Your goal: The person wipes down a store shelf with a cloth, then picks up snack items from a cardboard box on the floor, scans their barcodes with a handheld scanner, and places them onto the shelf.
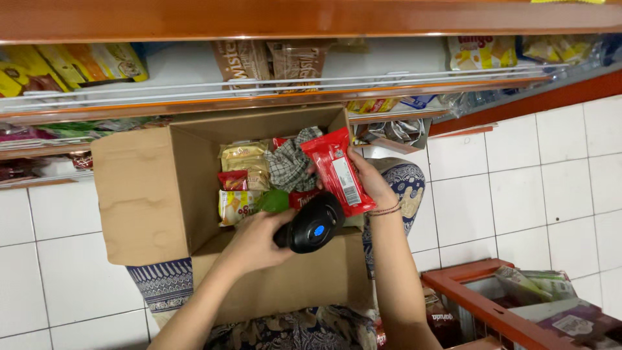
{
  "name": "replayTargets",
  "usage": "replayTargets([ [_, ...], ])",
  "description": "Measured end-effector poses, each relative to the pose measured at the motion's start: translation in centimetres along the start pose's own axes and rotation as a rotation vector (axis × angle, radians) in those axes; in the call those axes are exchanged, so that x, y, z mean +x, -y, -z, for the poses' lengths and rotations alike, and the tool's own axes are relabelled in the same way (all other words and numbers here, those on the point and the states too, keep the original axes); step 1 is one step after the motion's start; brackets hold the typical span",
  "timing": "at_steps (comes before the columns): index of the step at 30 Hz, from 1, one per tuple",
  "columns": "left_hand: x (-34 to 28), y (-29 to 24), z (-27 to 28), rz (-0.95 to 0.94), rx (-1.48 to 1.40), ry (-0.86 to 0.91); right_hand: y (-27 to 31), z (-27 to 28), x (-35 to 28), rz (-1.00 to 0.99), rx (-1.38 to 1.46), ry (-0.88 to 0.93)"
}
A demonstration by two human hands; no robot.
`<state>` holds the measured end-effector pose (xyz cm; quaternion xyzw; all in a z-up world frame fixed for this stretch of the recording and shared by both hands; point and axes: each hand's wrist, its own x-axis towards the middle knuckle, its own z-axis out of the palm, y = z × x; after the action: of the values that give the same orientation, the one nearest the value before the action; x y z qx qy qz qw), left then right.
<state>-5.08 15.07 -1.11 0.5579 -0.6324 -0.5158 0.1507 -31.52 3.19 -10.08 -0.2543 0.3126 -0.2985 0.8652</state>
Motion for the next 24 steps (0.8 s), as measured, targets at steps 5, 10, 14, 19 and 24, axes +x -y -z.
replayTargets([
  [5,-0.3,-1.0,0.0,-0.146,-0.026,-0.052,0.6,-1.2,-0.3,-0.075,0.074,-0.09],
  [10,-0.1,-0.6,0.9,0.026,0.034,-0.021,0.1,-0.6,-0.1,-0.042,0.048,-0.163],
  [14,1.6,3.9,2.0,0.136,0.222,-0.185,-0.2,0.0,-0.3,-0.113,-0.017,-0.233],
  [19,9.6,15.3,-1.6,0.457,0.493,-0.107,-1.2,-1.3,0.2,-0.171,-0.044,-0.467],
  [24,14.4,22.3,-5.7,0.535,0.757,-0.029,-2.6,-2.4,0.9,0.018,-0.114,-0.31],
])
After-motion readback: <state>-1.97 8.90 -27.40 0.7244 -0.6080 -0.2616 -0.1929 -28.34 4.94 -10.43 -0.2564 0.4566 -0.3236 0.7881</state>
